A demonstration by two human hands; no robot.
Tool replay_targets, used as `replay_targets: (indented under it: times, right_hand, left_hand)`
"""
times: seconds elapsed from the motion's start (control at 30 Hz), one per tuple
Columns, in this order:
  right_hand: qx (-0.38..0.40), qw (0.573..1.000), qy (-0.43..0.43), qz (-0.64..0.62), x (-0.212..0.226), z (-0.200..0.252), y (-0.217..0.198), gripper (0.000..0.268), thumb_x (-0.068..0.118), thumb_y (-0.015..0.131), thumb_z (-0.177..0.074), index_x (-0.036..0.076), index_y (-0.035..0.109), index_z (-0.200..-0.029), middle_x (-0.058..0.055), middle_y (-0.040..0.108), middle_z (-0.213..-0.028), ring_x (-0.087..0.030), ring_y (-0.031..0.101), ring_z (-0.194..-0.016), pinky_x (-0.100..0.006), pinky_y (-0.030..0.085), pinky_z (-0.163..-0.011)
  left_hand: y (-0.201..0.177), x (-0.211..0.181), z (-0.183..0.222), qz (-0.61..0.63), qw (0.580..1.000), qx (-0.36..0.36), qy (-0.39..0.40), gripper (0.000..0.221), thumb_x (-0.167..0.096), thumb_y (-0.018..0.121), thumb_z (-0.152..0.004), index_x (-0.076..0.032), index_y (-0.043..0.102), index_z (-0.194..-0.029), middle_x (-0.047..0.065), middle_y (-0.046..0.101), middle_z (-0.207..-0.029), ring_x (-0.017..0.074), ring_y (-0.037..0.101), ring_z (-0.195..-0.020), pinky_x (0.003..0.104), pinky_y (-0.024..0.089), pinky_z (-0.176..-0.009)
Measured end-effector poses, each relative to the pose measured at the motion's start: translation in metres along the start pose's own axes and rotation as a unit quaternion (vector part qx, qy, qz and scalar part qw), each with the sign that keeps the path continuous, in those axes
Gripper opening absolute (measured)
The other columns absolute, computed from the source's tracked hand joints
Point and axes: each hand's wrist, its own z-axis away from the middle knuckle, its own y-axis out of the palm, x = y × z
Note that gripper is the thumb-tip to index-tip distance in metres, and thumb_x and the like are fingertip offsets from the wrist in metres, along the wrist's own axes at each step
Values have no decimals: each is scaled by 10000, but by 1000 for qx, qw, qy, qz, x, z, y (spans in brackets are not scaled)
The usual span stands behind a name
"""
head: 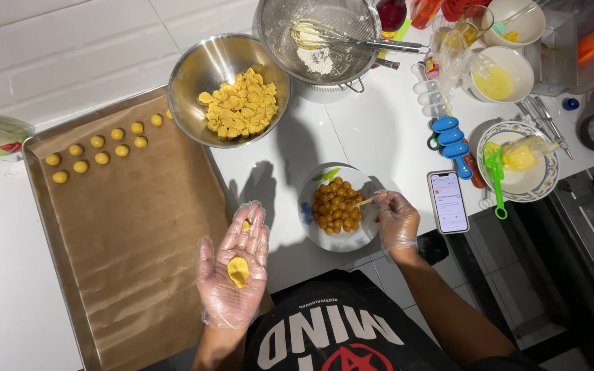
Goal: Preparing filled cookies by stuffing dough with filling, rolling them into balls, and arranging them on a baking tray
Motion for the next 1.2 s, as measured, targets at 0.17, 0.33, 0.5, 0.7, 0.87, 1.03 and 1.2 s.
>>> replay_targets:
  times: [0.17,0.33,0.5,0.7,0.87,1.03,1.2]
  right_hand:
    - [9,995,-49,81,16,16,5,94,49,674,-1004,52,766,-1021,-28,762,-955,-116,689,-861,-242,595,-772]
    - [-32,946,-242,211,-1,31,11,116,67,774,-945,23,784,-1051,-115,786,-888,-185,753,-707,-269,626,-555]
    - [-41,995,-63,64,34,29,22,296,-78,658,-992,50,679,-726,-106,805,-873,-86,641,-432,-204,583,-365]
    - [-34,952,275,-134,-5,-7,6,35,35,684,-985,20,707,-964,-121,748,-829,-130,493,-467,-228,388,-379]
    - [25,942,298,-149,-37,-25,-4,62,59,669,-992,19,706,-1021,-118,747,-791,-135,423,-331,-255,326,-300]
    - [19,943,310,-121,-21,-23,-6,81,103,670,-1000,47,711,-1042,-79,743,-812,-126,468,-392,-245,386,-350]
    - [-5,991,127,34,24,-2,-4,135,12,644,-1005,65,692,-890,-58,727,-923,-122,533,-465,-239,460,-403]
  left_hand:
    - [-3,0,1,15,1000,-14,9,709,-349,582,-1065,143,346,-1517,297,283,-1638,373,291,-1534,458,339,-1245]
    - [-1,-1,2,3,1000,-15,11,721,-351,597,-1059,144,345,-1517,299,299,-1630,365,315,-1525,444,349,-1240]
    - [2,-2,4,-9,1000,-4,16,720,-361,603,-1066,136,350,-1522,285,287,-1640,354,291,-1535,438,341,-1245]
    - [0,-4,7,6,1000,13,12,715,-355,562,-1082,135,312,-1539,289,271,-1645,356,277,-1544,439,316,-1260]
    - [-1,-4,8,-1,1000,-5,18,705,-354,574,-1070,138,346,-1520,297,289,-1635,364,287,-1536,446,337,-1247]
    - [-4,-3,9,-8,1000,-6,19,704,-359,561,-1067,141,351,-1516,303,305,-1627,370,315,-1525,449,346,-1240]
    - [-6,-2,11,6,1000,-17,23,690,-368,523,-1070,142,367,-1507,303,303,-1630,376,308,-1527,459,341,-1239]
